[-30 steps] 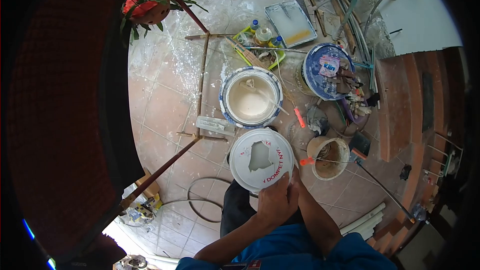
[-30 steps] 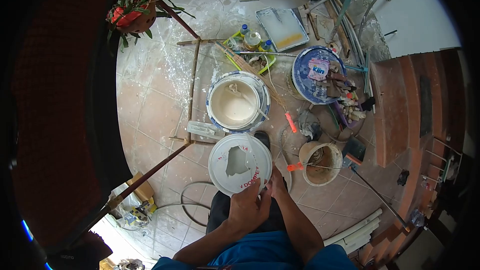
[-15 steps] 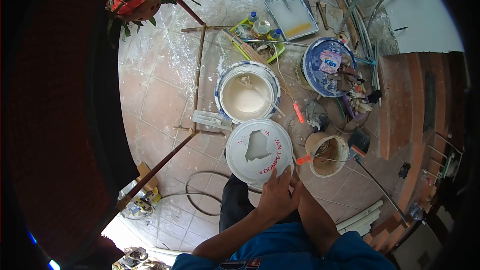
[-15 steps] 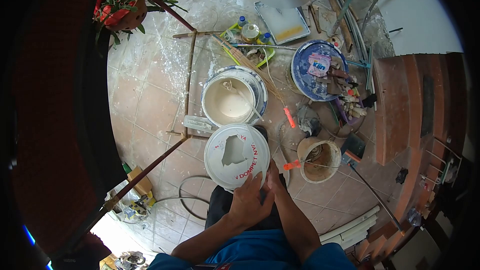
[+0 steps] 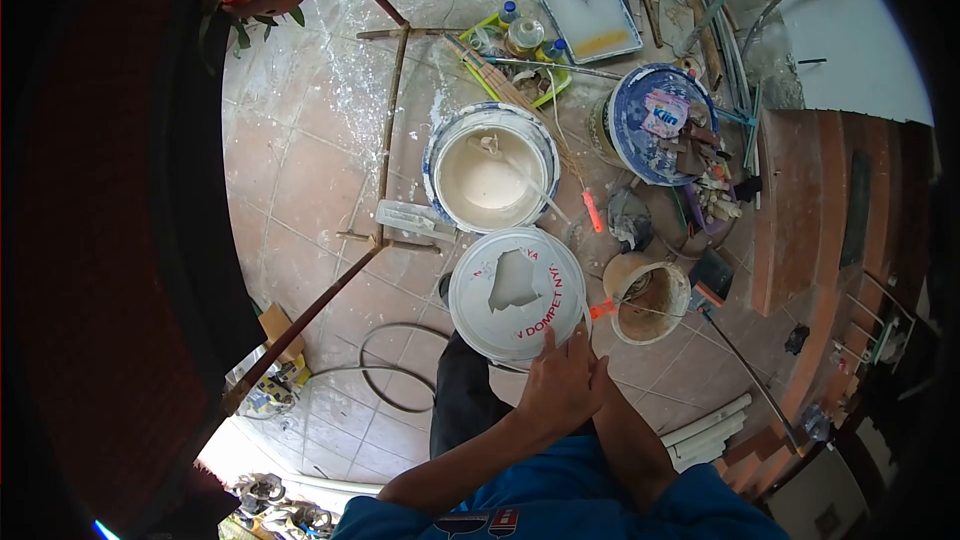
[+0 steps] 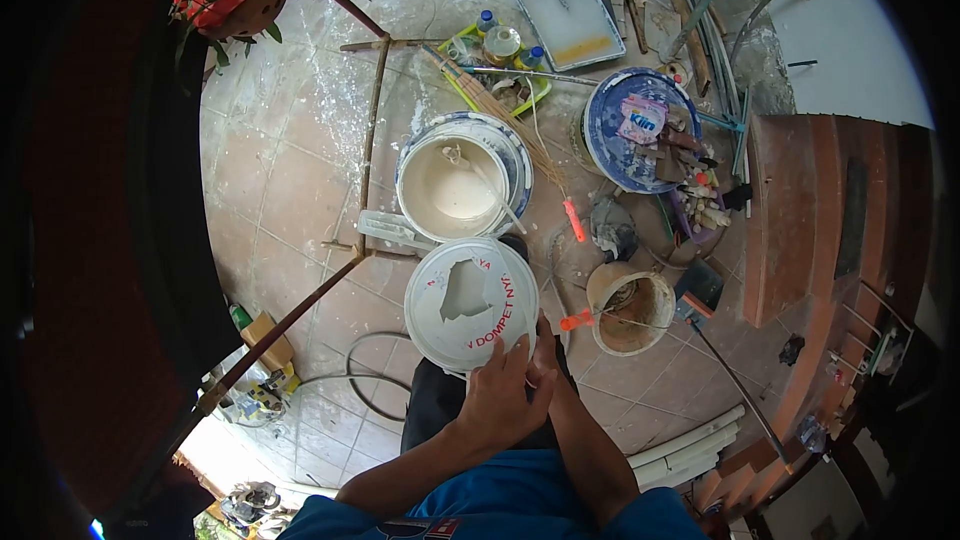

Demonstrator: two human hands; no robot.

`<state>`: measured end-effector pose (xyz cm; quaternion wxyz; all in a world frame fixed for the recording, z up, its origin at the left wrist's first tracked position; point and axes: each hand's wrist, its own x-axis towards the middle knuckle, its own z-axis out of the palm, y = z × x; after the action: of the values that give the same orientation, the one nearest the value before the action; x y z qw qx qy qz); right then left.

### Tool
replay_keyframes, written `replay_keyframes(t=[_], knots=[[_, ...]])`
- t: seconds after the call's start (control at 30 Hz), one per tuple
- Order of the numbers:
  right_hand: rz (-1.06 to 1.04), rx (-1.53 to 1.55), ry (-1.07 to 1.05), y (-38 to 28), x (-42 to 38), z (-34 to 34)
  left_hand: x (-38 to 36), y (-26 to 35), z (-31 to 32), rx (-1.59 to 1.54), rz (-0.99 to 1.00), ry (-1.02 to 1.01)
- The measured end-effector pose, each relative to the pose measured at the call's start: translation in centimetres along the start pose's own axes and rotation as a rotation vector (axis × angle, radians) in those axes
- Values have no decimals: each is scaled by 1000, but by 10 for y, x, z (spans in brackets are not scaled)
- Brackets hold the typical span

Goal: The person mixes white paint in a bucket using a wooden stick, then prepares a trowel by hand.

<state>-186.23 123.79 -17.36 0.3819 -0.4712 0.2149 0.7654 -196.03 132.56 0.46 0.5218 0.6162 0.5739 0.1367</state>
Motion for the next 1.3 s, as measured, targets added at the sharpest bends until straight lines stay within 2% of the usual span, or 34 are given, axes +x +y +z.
replay_keyframes(t=[0.23,0.53,0.83,1.0,1.3], knots=[[4,14,18,-2,-8,4,5,-6,5,63,-32,-43],[-2,26,29,-4,-12,9,30,-2,-12,170,28,-97],[-8,38,38,-9,-4,13,54,-5,-28,201,-67,-255],[-34,44,4,-9,0,10,60,-9,-29,199,-41,-240],[6,18,73,-19,-17,37,67,-6,-35,199,-17,-204]])
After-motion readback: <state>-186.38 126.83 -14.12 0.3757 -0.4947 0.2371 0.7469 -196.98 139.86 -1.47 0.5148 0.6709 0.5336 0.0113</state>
